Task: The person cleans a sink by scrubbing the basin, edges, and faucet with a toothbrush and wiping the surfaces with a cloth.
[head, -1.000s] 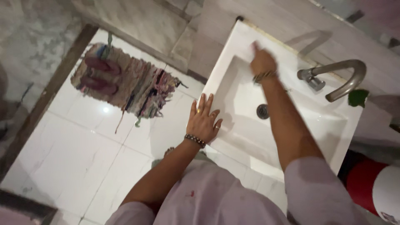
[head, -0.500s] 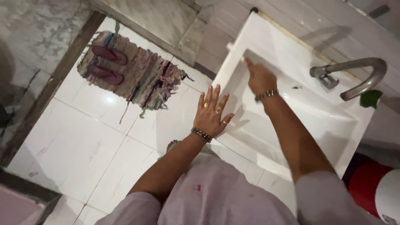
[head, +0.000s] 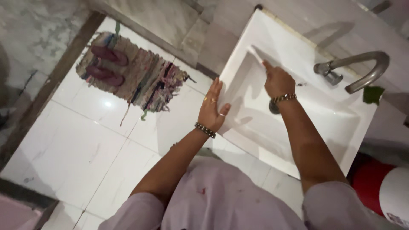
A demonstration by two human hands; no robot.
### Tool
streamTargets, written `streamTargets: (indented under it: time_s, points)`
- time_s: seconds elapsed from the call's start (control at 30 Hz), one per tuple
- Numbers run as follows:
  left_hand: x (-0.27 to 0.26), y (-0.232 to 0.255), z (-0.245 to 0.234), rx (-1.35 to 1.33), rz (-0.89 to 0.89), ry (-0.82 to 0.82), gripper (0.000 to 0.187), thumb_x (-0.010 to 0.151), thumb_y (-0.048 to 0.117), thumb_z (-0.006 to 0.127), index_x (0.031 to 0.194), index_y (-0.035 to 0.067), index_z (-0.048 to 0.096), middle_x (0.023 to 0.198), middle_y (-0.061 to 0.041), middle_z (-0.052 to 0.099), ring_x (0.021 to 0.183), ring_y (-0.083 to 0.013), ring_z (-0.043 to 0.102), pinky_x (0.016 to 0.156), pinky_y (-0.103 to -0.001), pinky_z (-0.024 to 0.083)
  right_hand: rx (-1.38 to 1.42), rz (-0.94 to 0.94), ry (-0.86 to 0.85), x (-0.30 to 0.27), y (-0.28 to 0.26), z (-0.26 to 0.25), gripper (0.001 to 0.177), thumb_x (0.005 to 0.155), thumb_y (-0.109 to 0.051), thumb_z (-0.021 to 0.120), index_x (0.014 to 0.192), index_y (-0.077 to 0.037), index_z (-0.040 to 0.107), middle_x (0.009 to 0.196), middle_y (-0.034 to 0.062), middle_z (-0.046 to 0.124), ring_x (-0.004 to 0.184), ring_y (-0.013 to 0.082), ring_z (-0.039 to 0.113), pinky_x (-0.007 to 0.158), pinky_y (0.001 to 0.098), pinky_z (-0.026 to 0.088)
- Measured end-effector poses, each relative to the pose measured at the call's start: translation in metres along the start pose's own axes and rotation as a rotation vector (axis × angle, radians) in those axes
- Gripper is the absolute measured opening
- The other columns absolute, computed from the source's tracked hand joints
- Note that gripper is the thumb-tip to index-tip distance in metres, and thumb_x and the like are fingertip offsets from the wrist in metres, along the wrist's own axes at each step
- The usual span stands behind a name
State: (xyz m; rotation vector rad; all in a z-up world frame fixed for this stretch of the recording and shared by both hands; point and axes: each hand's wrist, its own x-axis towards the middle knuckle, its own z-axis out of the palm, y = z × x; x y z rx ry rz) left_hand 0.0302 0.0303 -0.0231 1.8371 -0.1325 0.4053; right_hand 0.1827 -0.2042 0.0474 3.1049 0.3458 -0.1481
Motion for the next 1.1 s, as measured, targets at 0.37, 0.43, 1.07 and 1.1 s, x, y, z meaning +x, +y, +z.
streamTargets:
  time_s: [0.37, 0.43, 1.07, 1.1]
  points:
    - [-0.006, -0.018, -0.020, -0.332, -0.315, 0.232, 0.064, 0.110, 0.044, 0.040, 0.157, 0.001, 0.039, 0.161, -0.019, 0.046, 0.148, -0.0326, 0.046, 0.121, -0.042, 0.036, -0.086, -0.139, -0.368, -0.074, -0.047, 0.017, 0.066, 0.096, -0.006, 0.038, 0.154, -0.035, 0.043, 0.094, 0.0134, 0.063, 0.069, 0.0321, 0.067, 0.060, 0.0498, 0.058]
    - [0.001, -0.014, -0.010, -0.332, -0.406, 0.187, 0.064, 0.105, 0.042, 0.046, 0.154, 0.001, 0.040, 0.158, -0.019, 0.047, 0.141, -0.0315, 0.050, 0.117, -0.041, 0.041, -0.220, -0.036, -0.194, -0.032, -0.044, -0.003, 0.058, 0.099, -0.011, 0.044, 0.152, -0.035, 0.048, 0.097, 0.0154, 0.066, 0.076, 0.0365, 0.069, 0.064, 0.0506, 0.057]
    - [-0.006, -0.001, -0.023, -0.079, -0.330, 0.154, 0.052, 0.102, 0.039, 0.051, 0.142, 0.006, 0.054, 0.158, -0.022, 0.043, 0.146, -0.0402, 0.041, 0.116, -0.046, 0.039, -0.629, -0.550, -0.511, 0.005, -0.149, -0.035, 0.042, 0.091, -0.023, 0.056, 0.129, -0.035, 0.070, 0.120, 0.0032, 0.074, 0.112, 0.0231, 0.071, 0.095, 0.0410, 0.056]
    - [-0.006, -0.005, -0.024, -0.123, -0.339, 0.209, 0.052, 0.103, 0.038, 0.050, 0.144, 0.006, 0.051, 0.159, -0.022, 0.042, 0.148, -0.0404, 0.038, 0.114, -0.045, 0.041, -0.683, -0.572, -0.530, -0.011, -0.148, -0.029, 0.042, 0.097, -0.021, 0.050, 0.132, -0.037, 0.067, 0.118, 0.0024, 0.075, 0.111, 0.0228, 0.072, 0.093, 0.0410, 0.058]
